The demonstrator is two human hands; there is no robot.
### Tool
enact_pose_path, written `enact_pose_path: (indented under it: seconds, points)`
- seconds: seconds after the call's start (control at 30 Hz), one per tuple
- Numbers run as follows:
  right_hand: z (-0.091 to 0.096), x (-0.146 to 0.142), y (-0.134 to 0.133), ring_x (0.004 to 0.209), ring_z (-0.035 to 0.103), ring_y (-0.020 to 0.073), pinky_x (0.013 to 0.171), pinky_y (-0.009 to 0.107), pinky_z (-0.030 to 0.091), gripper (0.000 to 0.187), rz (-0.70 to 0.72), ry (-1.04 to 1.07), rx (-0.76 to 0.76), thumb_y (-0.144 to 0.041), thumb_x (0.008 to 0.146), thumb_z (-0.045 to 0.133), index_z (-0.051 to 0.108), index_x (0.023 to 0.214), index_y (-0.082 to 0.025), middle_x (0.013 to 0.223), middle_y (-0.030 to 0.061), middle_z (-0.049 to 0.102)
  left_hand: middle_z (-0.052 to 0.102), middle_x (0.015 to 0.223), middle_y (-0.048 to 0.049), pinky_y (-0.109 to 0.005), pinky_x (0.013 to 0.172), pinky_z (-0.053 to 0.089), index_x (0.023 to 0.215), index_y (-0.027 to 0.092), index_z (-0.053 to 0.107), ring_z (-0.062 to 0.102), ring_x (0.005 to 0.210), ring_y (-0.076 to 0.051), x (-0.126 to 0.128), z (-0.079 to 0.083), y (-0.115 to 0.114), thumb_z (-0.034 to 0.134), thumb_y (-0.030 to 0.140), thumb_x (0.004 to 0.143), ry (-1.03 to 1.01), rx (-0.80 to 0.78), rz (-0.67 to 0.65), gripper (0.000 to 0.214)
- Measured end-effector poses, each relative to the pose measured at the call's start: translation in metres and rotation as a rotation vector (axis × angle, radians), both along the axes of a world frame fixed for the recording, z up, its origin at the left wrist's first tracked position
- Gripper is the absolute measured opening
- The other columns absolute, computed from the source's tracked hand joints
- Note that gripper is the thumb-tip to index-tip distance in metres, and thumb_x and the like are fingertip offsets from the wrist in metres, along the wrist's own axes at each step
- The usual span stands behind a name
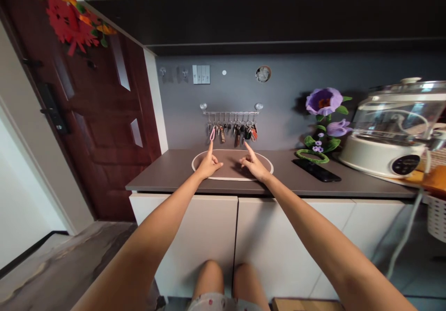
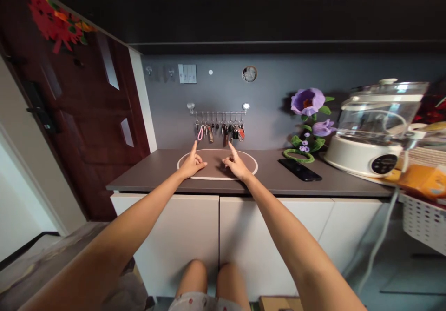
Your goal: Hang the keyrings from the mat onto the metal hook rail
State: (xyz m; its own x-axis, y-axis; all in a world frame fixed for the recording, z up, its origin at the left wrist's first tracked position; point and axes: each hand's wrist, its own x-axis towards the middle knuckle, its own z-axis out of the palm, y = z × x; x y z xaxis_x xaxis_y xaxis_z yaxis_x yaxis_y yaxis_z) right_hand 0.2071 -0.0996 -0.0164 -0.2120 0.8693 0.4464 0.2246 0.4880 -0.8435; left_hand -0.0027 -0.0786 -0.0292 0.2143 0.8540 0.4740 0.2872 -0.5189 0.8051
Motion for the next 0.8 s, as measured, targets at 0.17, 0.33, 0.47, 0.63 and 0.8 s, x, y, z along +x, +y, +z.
enact_pose_path:
  seconds: [0.17, 0.33, 0.47, 0.63, 0.8]
  points:
    - [0.010, 0.008, 0.012, 0.085, 0.055, 0.0155, 0.078, 0.031, 0.044, 0.064, -0.215, 0.103, -0.072, -0.041, 0.070, 0.059, 0.037, 0.128, -0.029, 0.100, 0.0030, 0.058, 0.053, 0.103, -0.0069, -0.023, 0.064, 0.042, 0.139, 0.026, 0.004, 0.054, 0.075, -0.012, -0.006, 0.008, 0.012, 0.067, 0.037, 0.065, -0.169, -0.202, 0.105, 0.097]
    - [0.052, 0.039, 0.062, 0.102, 0.051, 0.0180, 0.088, 0.032, 0.039, 0.045, -0.389, 0.224, 0.001, -0.048, 0.071, 0.055, 0.053, 0.108, -0.023, 0.114, 0.0059, 0.055, 0.041, 0.129, -0.0141, -0.030, 0.085, 0.037, 0.131, 0.020, 0.032, 0.041, 0.115, -0.026, -0.026, 0.029, 0.060, 0.072, 0.043, 0.055, -0.195, -0.133, 0.222, 0.089]
    - [0.082, 0.064, 0.105, 0.102, 0.051, 0.0201, 0.087, 0.032, 0.038, 0.040, -0.490, 0.242, -0.041, -0.050, 0.072, 0.053, 0.056, 0.100, -0.021, 0.114, 0.0078, 0.056, 0.040, 0.131, -0.0154, -0.032, 0.092, 0.033, 0.123, 0.017, 0.042, 0.037, 0.120, -0.027, -0.031, 0.047, 0.107, 0.076, 0.041, 0.050, -0.195, -0.072, 0.268, 0.084]
    - [0.090, 0.070, 0.142, 0.076, 0.057, 0.0173, 0.070, 0.030, 0.042, 0.043, -0.356, 0.261, -0.194, -0.058, 0.077, 0.040, 0.058, 0.089, -0.020, 0.090, 0.0060, 0.063, 0.060, 0.100, -0.0105, -0.027, 0.077, 0.040, 0.094, 0.015, 0.057, 0.055, 0.092, -0.020, -0.016, 0.065, 0.150, 0.075, 0.039, 0.052, -0.281, -0.100, 0.174, 0.052]
    - [0.081, 0.060, 0.173, 0.052, 0.049, 0.0133, 0.052, 0.025, 0.040, 0.053, -0.149, 0.351, -0.229, -0.065, 0.075, 0.034, 0.057, 0.080, -0.018, 0.059, 0.0018, 0.057, 0.056, 0.063, -0.0010, -0.023, 0.056, 0.040, 0.074, 0.014, 0.053, 0.053, 0.056, -0.010, 0.002, 0.075, 0.169, 0.070, 0.040, 0.059, -0.462, -0.267, -0.032, 0.035]
